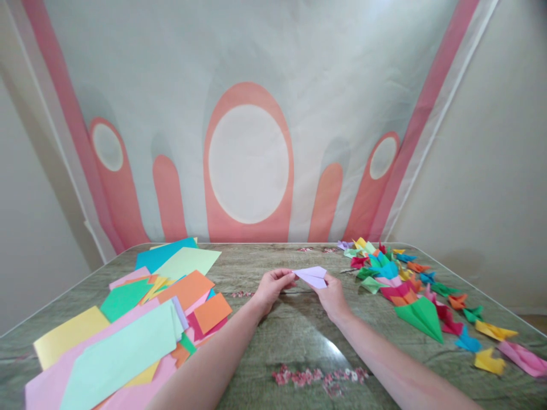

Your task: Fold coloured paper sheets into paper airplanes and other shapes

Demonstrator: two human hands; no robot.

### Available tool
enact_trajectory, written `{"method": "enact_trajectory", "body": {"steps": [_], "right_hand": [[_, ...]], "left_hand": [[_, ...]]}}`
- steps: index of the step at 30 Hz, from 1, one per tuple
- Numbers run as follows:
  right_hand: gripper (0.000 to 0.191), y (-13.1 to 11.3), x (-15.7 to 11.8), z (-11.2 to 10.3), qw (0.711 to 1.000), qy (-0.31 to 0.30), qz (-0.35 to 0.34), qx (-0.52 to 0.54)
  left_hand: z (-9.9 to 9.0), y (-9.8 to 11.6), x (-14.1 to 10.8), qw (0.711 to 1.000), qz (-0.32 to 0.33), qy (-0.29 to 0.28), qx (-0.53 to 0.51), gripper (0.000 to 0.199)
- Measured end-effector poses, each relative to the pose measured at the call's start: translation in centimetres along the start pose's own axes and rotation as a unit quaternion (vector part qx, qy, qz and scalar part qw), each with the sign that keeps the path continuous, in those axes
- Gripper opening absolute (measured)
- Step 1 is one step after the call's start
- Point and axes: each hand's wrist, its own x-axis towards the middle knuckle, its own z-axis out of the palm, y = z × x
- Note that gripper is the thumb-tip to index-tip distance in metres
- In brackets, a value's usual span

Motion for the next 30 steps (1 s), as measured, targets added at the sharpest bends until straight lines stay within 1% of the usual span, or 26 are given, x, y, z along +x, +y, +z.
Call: {"method": "enact_trajectory", "body": {"steps": [3, 5, 8, 11, 15, 22, 30], "right_hand": [[0.024, -0.5, -0.3, -0.2, 0.995, 0.021, -0.076, -0.057], [0.021, -0.7, -0.5, -0.2, 0.989, 0.034, -0.115, -0.083], [0.017, -0.8, -0.6, -0.2, 0.98, 0.039, -0.159, -0.108], [0.015, -0.9, -0.7, -0.2, 0.972, 0.041, -0.191, -0.128], [0.013, -1.1, -0.6, -0.3, 0.967, 0.033, -0.211, -0.141], [0.013, -1.1, -0.6, -0.2, 0.966, 0.032, -0.209, -0.149], [0.01, -1.5, -0.7, -0.2, 0.957, 0.021, -0.237, -0.166]], "left_hand": [[0.2, -0.2, 0.0, 0.998, -0.01, -0.006, -0.057, 0.036], [0.3, -0.2, 0.0, 0.995, -0.019, -0.006, -0.096, 0.034], [0.6, 0.0, -0.1, 0.989, -0.037, -0.006, -0.142, 0.032], [0.7, 0.1, -0.2, 0.985, -0.048, -0.01, -0.163, 0.029], [0.6, 0.1, -0.1, 0.984, -0.048, -0.007, -0.174, 0.027], [0.4, -0.2, 0.1, 0.983, -0.047, 0.005, -0.178, 0.025], [0.4, -0.2, 0.2, 0.983, -0.052, 0.018, -0.178, 0.025]]}}
